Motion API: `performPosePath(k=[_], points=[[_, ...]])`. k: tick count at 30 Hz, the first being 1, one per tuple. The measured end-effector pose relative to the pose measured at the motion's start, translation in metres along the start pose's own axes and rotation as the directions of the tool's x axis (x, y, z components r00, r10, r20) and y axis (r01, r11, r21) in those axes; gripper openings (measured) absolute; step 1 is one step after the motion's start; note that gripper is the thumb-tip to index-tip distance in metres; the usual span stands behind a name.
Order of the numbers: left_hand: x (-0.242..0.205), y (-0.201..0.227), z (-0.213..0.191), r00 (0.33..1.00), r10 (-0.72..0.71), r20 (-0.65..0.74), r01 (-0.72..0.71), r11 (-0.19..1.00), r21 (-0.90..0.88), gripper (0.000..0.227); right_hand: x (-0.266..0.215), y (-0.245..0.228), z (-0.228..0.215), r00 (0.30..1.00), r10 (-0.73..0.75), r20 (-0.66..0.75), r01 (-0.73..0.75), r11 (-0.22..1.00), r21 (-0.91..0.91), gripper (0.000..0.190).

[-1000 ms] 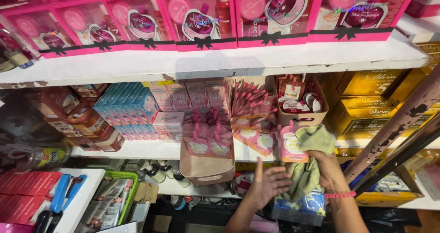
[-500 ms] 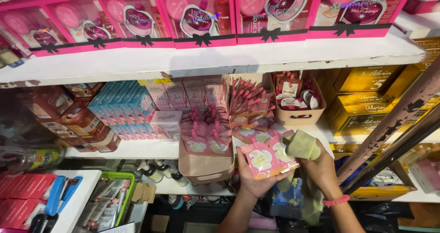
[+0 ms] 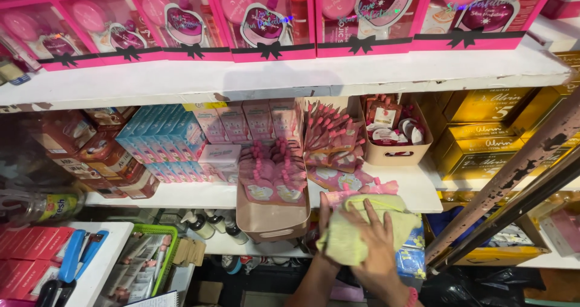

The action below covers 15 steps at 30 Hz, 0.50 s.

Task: Wipe down beauty product sachets with a cloth and organize them into a storage bin.

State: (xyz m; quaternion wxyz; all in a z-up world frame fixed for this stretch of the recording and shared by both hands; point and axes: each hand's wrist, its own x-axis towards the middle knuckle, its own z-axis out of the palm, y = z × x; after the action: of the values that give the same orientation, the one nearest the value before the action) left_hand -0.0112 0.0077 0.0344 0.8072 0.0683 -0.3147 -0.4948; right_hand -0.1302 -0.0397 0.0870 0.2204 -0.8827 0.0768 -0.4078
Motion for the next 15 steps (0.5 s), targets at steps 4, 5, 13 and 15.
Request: performPosePath(k=[4,5,13,15], points=[[-0.006,-0.001,0.004,0.985,-0.156,-0.074,0.136,0.965,-0.223,0.092,0.024,-0.003,-0.004,0.987,0.049,0.151,-0.03,0.991,-0.131,0.079],[-0.008,-0.002,0.012,0.975,-0.118,-0.19,0.073,0.971,-0.226,0.084,0.032,0.006,-0.002,0.984,0.093,0.15,-0.075,0.99,-0.123,0.082],[0.001,-0.003,0.026,0.938,-0.055,-0.343,0.017,0.994,-0.11,0.072,-0.005,0.034,0.05,0.936,0.336,0.103,-0.328,0.941,-0.088,0.071],[0.001,0.0,0.0,0.997,0.019,-0.079,-0.034,0.982,-0.187,0.072,-0.021,0.0,0.041,0.98,0.169,0.103,-0.167,0.986,-0.025,0.079]])
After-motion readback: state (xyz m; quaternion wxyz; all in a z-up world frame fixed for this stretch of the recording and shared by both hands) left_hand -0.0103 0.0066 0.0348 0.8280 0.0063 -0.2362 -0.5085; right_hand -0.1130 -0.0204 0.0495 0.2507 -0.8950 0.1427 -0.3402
